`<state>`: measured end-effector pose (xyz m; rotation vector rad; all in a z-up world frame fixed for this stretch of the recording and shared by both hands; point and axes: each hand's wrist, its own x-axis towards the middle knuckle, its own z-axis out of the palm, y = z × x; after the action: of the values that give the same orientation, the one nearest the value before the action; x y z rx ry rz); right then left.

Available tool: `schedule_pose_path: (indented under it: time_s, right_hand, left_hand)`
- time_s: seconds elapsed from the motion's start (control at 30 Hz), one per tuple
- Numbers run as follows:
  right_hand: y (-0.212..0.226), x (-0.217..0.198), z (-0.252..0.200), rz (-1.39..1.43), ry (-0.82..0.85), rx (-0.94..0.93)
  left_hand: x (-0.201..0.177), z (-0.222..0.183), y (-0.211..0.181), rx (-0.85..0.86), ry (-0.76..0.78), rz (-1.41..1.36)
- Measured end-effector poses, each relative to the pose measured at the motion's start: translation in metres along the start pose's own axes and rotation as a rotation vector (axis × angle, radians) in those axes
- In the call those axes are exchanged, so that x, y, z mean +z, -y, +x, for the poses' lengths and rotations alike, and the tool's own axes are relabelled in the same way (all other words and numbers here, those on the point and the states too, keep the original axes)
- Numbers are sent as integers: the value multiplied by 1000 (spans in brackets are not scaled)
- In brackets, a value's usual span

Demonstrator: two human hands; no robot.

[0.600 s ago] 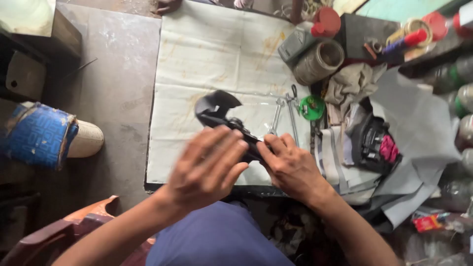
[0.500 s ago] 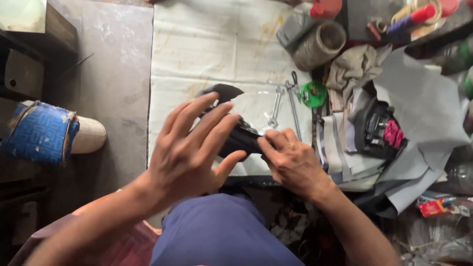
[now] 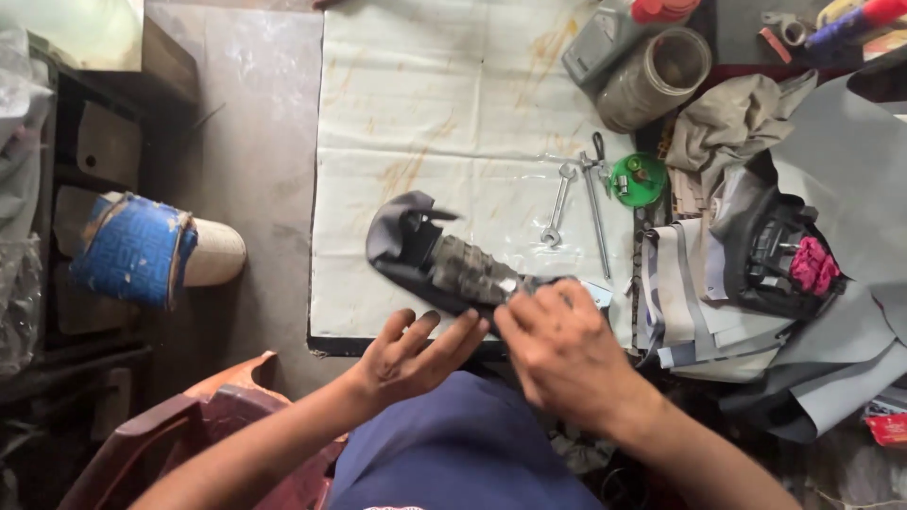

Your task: Repairing or reupholstering a motorcycle seat using a stapler.

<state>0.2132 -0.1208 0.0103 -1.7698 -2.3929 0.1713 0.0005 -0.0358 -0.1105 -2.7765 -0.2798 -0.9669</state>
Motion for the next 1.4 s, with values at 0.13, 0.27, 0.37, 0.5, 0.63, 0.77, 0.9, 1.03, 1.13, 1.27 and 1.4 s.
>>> schedule_pose_path:
  time_s: [0.13, 0.27, 0.37, 0.5, 0.63, 0.77, 0.9, 1.03, 1.13, 1.27, 1.4]
  right_hand:
    - [21, -5, 7, 56, 68, -84]
    - [13, -7, 20, 253, 259, -108]
    - [-10, -1, 44, 478, 451, 1]
    - [-32, 13, 78, 848, 612, 48]
    - [-43, 31, 77, 792, 767, -47]
    - [-48, 41, 67, 882, 623, -96]
    - [-60, 57, 58, 1030, 489, -86]
    - [-71, 73, 52, 1077, 418, -115]
    - [-71, 78, 54, 1062, 460, -124]
    - [-73, 76, 62, 1165, 513, -85]
    - [-74, 71, 51, 1179, 564, 89]
  left_hand:
    - [-1, -7, -2, -59, -190, -125]
    - [-9, -13, -9, -90, -240, -220]
    - [-13, -13, -5, -105, -244, -231]
    - [-9, -17, -8, -132, -253, -254]
    - [-13, -17, -8, -171, -235, -272]
    - [-15, -8, -7, -221, -182, -287]
    - [-15, 5, -5, -254, -81, -278]
    - [-13, 15, 0, -218, -30, -260]
    - [-15, 19, 1, -214, -48, -198]
    - [-19, 29, 10, -194, -66, -178]
    - [-23, 29, 3, -163, 10, -90]
